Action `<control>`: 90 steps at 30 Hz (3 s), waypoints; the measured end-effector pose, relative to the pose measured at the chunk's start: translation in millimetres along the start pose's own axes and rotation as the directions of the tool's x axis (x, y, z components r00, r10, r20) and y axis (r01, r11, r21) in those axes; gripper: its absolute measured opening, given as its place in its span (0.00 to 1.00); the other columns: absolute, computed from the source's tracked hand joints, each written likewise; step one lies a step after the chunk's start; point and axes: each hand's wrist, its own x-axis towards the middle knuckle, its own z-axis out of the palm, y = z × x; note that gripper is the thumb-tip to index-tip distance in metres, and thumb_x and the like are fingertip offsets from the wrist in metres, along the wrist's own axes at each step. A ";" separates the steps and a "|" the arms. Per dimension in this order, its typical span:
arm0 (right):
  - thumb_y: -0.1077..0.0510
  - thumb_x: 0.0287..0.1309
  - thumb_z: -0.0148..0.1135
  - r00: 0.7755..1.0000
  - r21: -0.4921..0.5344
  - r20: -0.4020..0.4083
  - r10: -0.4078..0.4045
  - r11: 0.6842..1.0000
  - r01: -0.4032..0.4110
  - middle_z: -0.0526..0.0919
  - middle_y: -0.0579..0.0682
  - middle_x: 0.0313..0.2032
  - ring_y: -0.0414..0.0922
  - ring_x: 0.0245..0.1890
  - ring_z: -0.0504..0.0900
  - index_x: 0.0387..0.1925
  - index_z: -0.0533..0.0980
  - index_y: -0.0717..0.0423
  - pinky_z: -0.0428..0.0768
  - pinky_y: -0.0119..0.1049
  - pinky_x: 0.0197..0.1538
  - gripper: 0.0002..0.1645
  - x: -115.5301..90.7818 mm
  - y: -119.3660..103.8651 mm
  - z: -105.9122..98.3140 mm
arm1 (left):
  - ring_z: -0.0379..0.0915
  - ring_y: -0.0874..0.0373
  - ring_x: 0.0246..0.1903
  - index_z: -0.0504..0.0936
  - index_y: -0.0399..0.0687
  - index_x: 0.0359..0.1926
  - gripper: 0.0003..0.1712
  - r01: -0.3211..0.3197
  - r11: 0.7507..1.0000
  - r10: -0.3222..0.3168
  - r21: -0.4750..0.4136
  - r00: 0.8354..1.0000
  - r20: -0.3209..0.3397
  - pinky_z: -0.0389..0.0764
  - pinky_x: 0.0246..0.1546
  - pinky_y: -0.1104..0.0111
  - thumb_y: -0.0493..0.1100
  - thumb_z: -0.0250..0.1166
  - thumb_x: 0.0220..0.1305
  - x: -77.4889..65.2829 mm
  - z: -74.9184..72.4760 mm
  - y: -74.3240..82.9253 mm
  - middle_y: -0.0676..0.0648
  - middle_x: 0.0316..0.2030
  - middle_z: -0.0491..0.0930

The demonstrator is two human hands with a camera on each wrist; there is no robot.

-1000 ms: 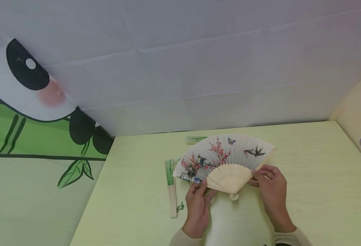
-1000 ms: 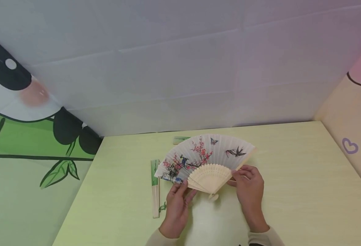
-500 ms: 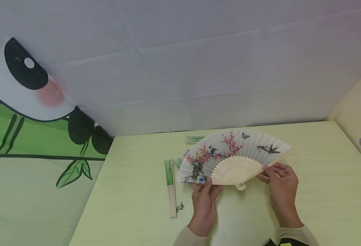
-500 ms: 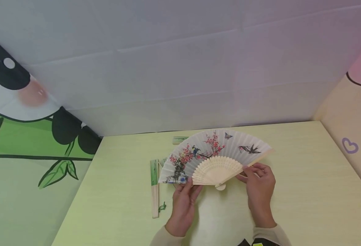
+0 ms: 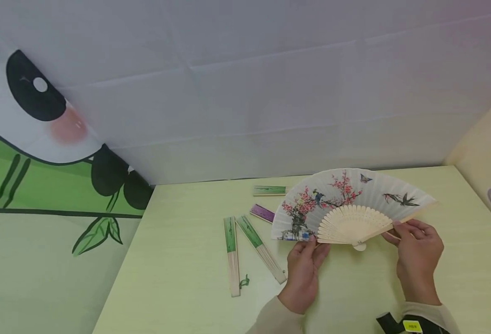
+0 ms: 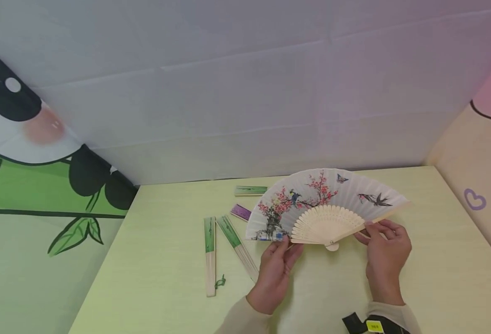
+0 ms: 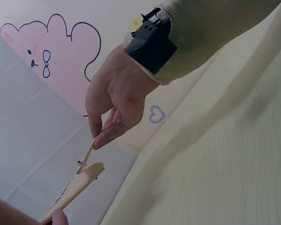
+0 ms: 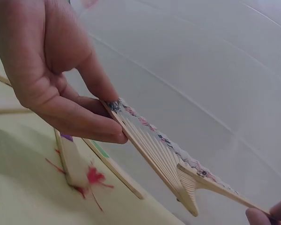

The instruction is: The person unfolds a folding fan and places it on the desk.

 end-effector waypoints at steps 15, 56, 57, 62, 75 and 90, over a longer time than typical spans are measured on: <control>0.80 0.61 0.64 0.995 0.003 -0.092 0.038 0.999 -0.038 0.85 0.48 0.22 0.38 0.21 0.88 0.39 0.75 0.60 0.84 0.32 0.19 0.15 77.9 -29.4 -19.8 | 0.86 0.51 0.45 0.73 0.41 0.41 0.05 0.073 0.997 -0.073 0.013 0.997 0.003 0.85 0.59 0.57 0.33 0.57 0.79 40.2 67.5 -27.4 0.40 0.46 0.79; 0.63 0.73 0.61 0.980 -0.434 -0.138 0.145 0.880 -0.191 0.76 0.27 0.14 0.25 0.15 0.80 0.75 0.66 0.54 0.81 0.21 0.22 0.32 139.5 -21.5 -43.5 | 0.67 0.22 0.66 0.58 0.14 0.69 0.33 0.297 0.948 -0.301 -0.117 0.953 -0.021 0.70 0.71 0.39 0.38 0.48 0.73 75.9 87.2 -54.2 0.20 0.61 0.73; 0.62 0.74 0.60 0.982 -0.462 -0.136 0.133 0.868 -0.182 0.75 0.26 0.14 0.24 0.15 0.79 0.78 0.62 0.57 0.80 0.20 0.22 0.36 139.5 -20.8 -43.2 | 0.67 0.21 0.66 0.58 0.14 0.70 0.34 0.298 0.948 -0.303 -0.116 0.953 -0.029 0.70 0.71 0.39 0.38 0.48 0.73 74.5 87.9 -52.3 0.20 0.62 0.72; 0.54 0.74 0.60 0.997 -0.746 -0.076 0.001 0.663 -0.057 0.65 0.16 0.16 0.15 0.20 0.67 0.77 0.64 0.65 0.72 0.16 0.27 0.37 136.8 -17.7 -47.4 | 0.65 0.20 0.67 0.60 0.15 0.69 0.32 0.292 0.949 -0.300 -0.121 0.953 -0.051 0.69 0.71 0.38 0.39 0.49 0.74 66.8 87.2 -44.6 0.18 0.62 0.71; 0.50 0.71 0.61 0.987 -0.845 -0.011 -0.163 0.529 0.078 0.60 0.14 0.22 0.18 0.27 0.62 0.70 0.74 0.63 0.64 0.19 0.30 0.32 112.7 -22.2 -37.6 | 0.70 0.28 0.68 0.65 0.23 0.72 0.30 0.172 0.985 -0.172 -0.036 0.985 0.000 0.71 0.71 0.41 0.42 0.45 0.79 54.8 67.1 -4.8 0.26 0.67 0.74; 0.55 0.69 0.66 0.963 -0.791 0.202 -0.180 0.549 0.268 0.68 0.14 0.27 0.13 0.25 0.69 0.60 0.77 0.68 0.71 0.14 0.26 0.25 82.8 -16.8 -12.9 | 0.65 0.32 0.73 0.63 0.28 0.75 0.32 0.015 0.999 -0.015 0.031 1.000 -0.004 0.70 0.73 0.44 0.46 0.46 0.81 54.4 42.7 32.9 0.29 0.72 0.70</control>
